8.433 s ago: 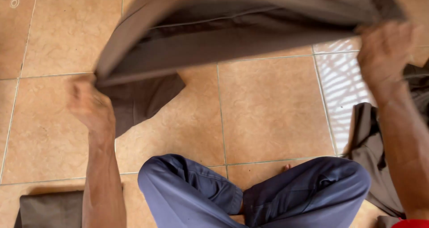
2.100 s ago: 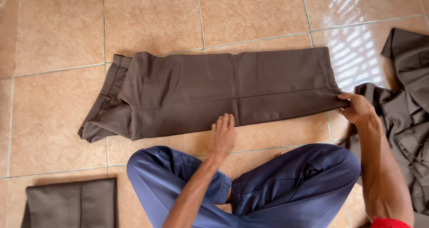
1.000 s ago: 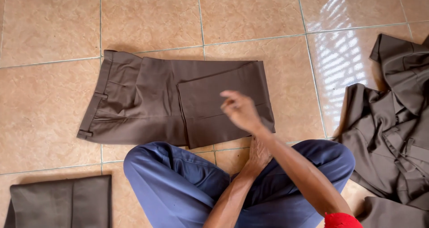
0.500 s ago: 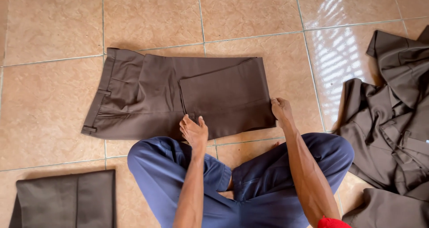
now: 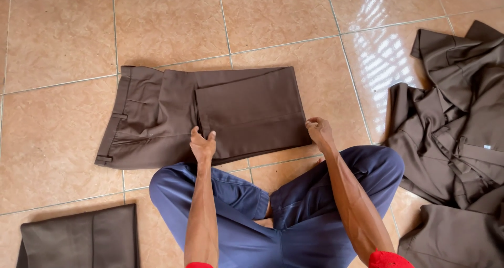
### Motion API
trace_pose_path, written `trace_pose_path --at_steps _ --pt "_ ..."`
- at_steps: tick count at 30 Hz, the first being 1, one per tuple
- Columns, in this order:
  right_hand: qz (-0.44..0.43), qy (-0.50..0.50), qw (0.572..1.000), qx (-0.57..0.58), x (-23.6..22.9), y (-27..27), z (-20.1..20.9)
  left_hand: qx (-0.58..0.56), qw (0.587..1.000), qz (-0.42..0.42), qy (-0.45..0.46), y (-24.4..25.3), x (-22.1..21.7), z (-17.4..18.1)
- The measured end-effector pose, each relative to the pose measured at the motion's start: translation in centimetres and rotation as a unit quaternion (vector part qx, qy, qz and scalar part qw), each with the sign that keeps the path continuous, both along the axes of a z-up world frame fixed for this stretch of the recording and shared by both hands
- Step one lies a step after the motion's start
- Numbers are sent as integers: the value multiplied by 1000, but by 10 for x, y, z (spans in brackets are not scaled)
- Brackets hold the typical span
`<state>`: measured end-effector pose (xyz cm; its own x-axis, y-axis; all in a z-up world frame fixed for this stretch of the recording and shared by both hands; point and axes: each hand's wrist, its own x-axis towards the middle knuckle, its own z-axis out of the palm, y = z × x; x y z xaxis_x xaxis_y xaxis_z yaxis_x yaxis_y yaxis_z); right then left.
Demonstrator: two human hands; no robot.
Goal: Folding brown trousers into neat rectangles on the floor of a sewing factory.
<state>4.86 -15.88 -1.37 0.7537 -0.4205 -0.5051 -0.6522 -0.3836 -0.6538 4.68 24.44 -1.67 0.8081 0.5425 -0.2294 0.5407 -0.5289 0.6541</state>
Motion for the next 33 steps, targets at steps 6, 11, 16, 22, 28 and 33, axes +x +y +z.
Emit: trace_pose_path --at_steps 6,11,16,22,28,33 --pt "-13 33 999 33 -4 -8 -21 -74 994 31 -80 -5 -17 5" --pt "-7 56 997 57 -8 9 30 -71 992 31 -95 1 -25 -1" --pt "-5 40 999 33 -6 -1 4 14 995 19 -93 -7 -34 0" --pt "33 78 995 44 2 2 19 7 989 26 -143 -25 -51 20" --pt "30 47 998 -7 34 -37 14 54 983 -82 -156 -38 -27 -15" --pt "-106 94 982 -121 48 -92 4 -66 971 -189 -133 -90 7 0"
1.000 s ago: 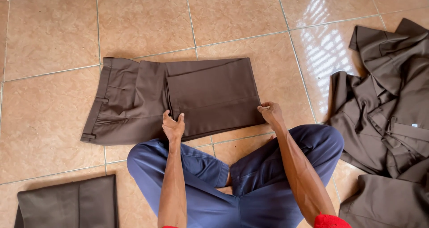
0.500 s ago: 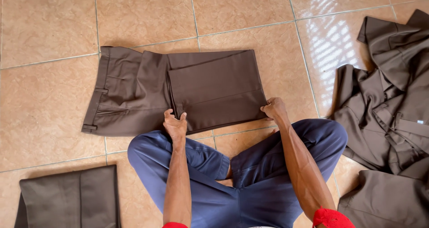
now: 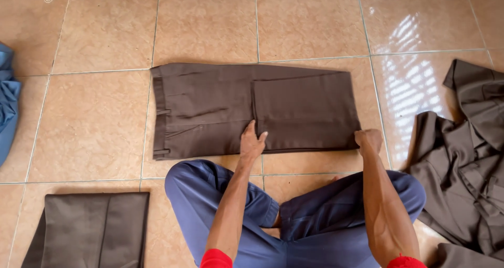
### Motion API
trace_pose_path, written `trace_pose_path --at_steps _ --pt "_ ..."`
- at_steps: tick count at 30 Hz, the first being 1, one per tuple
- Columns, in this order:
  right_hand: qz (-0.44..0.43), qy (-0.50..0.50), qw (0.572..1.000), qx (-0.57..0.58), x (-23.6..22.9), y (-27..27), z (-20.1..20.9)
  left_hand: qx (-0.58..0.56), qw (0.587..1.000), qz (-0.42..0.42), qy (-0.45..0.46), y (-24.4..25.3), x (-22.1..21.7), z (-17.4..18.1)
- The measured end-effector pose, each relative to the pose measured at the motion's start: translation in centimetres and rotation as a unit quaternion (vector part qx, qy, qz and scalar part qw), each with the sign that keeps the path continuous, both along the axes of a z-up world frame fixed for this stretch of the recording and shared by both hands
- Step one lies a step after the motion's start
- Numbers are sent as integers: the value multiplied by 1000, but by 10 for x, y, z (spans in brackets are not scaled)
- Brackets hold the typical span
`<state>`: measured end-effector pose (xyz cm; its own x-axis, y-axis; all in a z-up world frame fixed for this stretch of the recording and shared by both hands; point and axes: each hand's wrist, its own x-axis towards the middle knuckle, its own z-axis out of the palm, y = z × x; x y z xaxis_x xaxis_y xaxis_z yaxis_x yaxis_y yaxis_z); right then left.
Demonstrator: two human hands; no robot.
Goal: Folding brown trousers into neat rectangles on the floor of a sewing factory.
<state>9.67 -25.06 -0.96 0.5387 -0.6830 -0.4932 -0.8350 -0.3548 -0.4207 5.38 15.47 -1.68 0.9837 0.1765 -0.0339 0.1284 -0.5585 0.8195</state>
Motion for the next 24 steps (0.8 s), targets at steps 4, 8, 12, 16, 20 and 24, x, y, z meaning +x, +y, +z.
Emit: trace_pose_path --at_steps 4,8,12,16,20,24 --pt "-31 38 999 -13 -1 7 4 220 962 62 -150 -4 20 33" --pt "-34 61 997 -12 -2 23 26 404 913 -48 27 65 30 45" --pt "-27 73 997 -13 -5 26 32 394 881 -54 256 138 27 42" --pt "-56 51 997 -17 0 26 27 444 882 -1 160 157 28 -5" --pt "-63 47 997 -4 -2 32 35 401 913 46 -64 78 -3 24" --pt "-80 43 995 26 -3 27 36 232 968 29 -89 3 -39 -8"
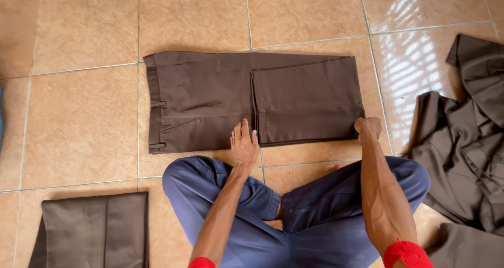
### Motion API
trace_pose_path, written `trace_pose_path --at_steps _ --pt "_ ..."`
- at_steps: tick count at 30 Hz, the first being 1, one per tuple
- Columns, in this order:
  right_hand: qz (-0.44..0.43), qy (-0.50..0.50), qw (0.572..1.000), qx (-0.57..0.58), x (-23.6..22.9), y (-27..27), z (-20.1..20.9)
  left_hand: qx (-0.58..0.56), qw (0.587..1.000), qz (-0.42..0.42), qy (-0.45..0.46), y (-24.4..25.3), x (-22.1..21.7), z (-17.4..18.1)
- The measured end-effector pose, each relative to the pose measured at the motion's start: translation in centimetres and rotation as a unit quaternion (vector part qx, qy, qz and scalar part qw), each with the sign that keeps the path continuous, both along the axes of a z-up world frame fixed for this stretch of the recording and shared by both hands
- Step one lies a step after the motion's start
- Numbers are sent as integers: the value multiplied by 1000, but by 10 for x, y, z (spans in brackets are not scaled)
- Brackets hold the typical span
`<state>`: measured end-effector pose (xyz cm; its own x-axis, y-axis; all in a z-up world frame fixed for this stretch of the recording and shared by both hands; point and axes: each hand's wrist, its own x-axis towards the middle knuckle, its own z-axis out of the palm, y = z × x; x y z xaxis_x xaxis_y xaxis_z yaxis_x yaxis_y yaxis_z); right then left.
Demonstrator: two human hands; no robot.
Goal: Folding brown trousers into neat rectangles on the floor of a sewing factory.
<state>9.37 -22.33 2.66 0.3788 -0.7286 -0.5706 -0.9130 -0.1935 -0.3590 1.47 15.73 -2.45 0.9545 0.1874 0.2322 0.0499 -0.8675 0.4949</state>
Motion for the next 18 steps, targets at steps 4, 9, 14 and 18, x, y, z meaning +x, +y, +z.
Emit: trace_pose_path --at_steps 4,9,14,18 --pt "2 -9 1000 0 1 -1 -5 -129 983 61 120 -21 9 0" --pt "-3 -8 1000 0 1 -2 -6 -130 951 102 261 -19 31 -49" --pt "-21 -7 1000 5 2 -2 -7 -148 971 33 188 2 22 -47" --pt "-26 -10 999 18 2 -2 -6 -194 971 44 131 -6 10 -4"
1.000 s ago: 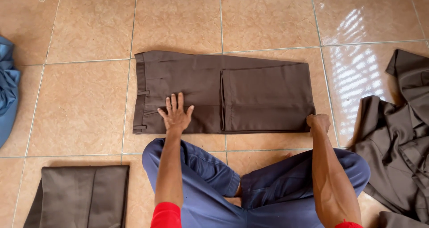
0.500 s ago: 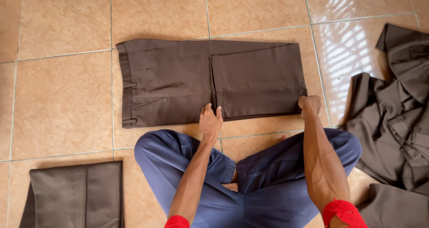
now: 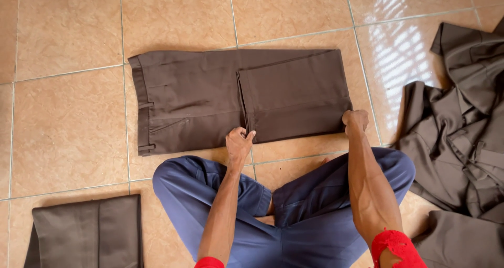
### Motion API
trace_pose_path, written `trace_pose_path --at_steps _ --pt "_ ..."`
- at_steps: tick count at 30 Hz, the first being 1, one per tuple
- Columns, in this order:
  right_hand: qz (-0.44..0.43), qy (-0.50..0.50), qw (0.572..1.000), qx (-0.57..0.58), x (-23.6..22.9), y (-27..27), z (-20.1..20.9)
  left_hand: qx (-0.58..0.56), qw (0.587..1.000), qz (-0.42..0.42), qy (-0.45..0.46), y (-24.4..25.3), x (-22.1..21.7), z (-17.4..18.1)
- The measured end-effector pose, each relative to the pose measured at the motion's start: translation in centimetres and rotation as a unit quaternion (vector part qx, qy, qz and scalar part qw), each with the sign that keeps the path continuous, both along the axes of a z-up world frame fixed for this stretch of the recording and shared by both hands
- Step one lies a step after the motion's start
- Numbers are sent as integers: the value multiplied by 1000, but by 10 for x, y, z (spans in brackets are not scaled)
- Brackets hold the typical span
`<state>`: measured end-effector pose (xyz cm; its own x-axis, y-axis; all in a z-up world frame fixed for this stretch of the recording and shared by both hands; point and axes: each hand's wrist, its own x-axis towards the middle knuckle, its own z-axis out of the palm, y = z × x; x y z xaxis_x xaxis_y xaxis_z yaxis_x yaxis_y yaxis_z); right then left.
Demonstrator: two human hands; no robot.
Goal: Folding brown trousers into neat rectangles on the floor of a sewing factory.
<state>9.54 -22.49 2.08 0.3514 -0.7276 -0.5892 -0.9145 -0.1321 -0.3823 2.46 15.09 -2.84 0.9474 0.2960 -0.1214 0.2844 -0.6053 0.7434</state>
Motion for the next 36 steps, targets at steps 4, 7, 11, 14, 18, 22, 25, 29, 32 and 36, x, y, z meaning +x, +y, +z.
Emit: trace_pose_path --at_steps 4,7,11,14,18,22,25,29,32,36 --pt "-6 -22 1000 -3 0 -7 -11 -15 998 20 -53 -15 -20 43" --pt "12 -41 999 9 2 1 8 212 963 -28 -162 -31 -36 43" --pt "23 -44 999 16 -5 3 7 285 941 -117 -137 -53 -72 21" --pt "-52 -118 985 112 15 -35 -32 260 953 -147 -46 -66 -76 21" --pt "-177 -333 873 309 45 -85 -56 253 951 -175 -26 -76 -64 34" --pt "-187 -404 804 395 26 -49 83 251 947 -194 -55 -107 -49 3" --pt "-103 -468 770 421 29 -34 134 208 965 -152 -53 -148 -38 -1" --pt "-16 -502 776 381 26 45 229 135 982 -56 -116 -185 -30 32" --pt "76 -500 794 337 38 105 249 -10 996 1 -91 -194 -27 49" --pt "325 -415 836 154 31 226 257 -139 981 130 -45 -218 -26 -10"
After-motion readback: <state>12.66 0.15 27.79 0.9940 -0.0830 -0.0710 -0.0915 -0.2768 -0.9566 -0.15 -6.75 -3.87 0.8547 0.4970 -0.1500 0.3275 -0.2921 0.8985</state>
